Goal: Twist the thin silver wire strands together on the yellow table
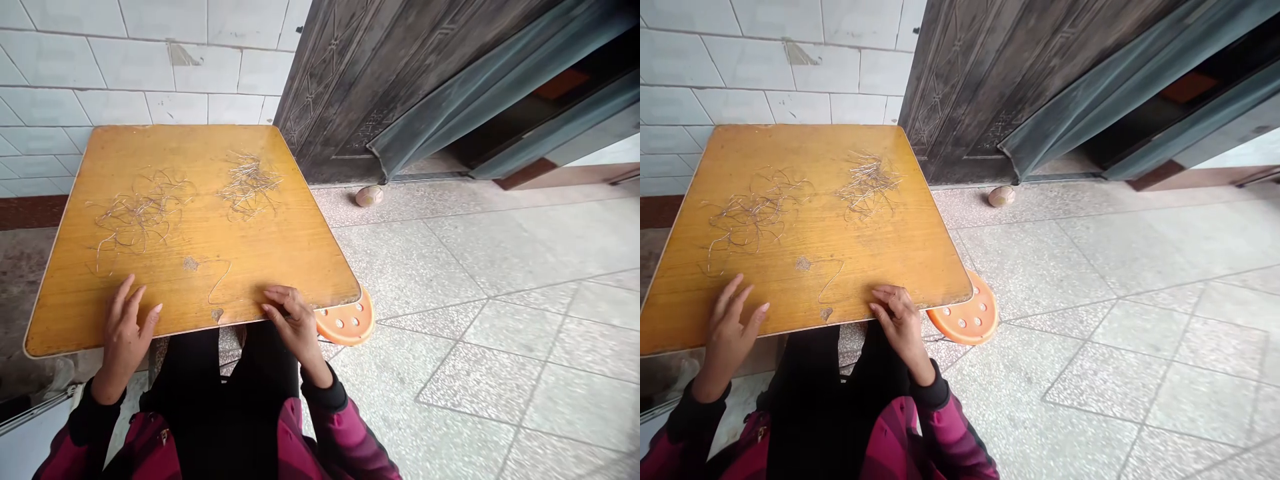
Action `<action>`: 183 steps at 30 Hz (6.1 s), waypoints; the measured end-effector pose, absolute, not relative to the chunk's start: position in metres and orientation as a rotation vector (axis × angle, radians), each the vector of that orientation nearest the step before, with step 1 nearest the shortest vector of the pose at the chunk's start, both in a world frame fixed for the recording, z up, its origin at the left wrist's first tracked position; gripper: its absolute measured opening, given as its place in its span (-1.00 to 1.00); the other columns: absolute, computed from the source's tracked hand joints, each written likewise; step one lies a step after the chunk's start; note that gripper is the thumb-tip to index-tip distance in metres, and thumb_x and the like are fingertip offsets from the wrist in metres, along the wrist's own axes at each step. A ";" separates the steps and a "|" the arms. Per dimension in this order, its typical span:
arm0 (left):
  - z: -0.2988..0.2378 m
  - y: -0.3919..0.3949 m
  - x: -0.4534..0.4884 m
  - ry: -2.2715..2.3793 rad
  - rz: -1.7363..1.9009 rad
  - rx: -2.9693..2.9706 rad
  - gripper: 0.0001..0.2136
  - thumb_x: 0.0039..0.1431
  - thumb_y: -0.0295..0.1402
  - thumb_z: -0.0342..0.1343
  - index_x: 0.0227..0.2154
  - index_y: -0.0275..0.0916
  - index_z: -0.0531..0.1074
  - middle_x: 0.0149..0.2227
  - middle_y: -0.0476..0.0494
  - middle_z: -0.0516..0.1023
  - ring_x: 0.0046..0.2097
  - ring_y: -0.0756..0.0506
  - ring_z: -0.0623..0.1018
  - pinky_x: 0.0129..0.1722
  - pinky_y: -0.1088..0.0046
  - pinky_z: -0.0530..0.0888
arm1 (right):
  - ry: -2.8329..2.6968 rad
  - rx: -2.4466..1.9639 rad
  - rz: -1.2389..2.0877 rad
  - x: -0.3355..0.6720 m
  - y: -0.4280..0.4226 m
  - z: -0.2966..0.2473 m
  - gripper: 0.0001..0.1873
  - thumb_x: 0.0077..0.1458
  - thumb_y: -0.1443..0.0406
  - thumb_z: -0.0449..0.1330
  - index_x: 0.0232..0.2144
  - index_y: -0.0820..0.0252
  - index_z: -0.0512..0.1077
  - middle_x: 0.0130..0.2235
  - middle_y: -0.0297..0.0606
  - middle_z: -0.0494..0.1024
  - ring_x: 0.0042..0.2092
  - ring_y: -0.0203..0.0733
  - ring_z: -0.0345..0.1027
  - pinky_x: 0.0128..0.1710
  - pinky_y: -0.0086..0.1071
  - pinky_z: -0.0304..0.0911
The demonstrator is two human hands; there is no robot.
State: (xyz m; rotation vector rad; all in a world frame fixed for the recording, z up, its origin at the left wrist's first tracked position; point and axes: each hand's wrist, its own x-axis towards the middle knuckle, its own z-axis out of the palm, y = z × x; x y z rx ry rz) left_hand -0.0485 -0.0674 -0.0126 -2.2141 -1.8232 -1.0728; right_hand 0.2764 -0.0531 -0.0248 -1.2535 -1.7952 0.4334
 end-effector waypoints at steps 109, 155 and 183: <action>0.043 0.077 0.015 -1.671 -0.413 -3.517 -0.82 0.09 -0.37 0.05 -0.45 -0.29 0.54 -0.46 -0.03 0.55 -0.43 0.02 0.44 -0.39 0.52 0.26 | -2.143 -0.992 1.001 0.256 0.034 0.018 -0.85 0.20 0.31 0.16 -0.26 0.21 0.54 -0.26 -0.20 0.58 -0.23 -0.22 0.46 -0.21 -0.34 0.33; 0.006 0.073 0.017 -1.531 -0.606 -3.021 -0.80 0.23 -0.40 0.03 -0.39 -0.27 0.56 -0.32 -0.14 0.53 -0.28 -0.07 0.48 -0.29 0.43 0.33 | -2.061 -1.276 0.975 0.235 -0.002 0.011 -0.84 0.15 0.37 0.15 -0.25 0.20 0.53 -0.30 -0.27 0.62 -0.31 -0.25 0.47 -0.28 -0.40 0.32; 0.051 0.028 0.030 -1.339 -0.903 -3.363 -0.82 0.25 -0.34 0.05 -0.39 -0.22 0.53 -0.47 -0.02 0.56 -0.45 0.02 0.46 -0.40 0.49 0.29 | -1.153 -0.939 1.711 0.230 0.009 0.022 -0.66 -0.07 0.12 0.39 -0.25 0.14 0.53 -0.31 -0.32 0.58 -0.31 -0.28 0.50 -0.27 -0.35 0.48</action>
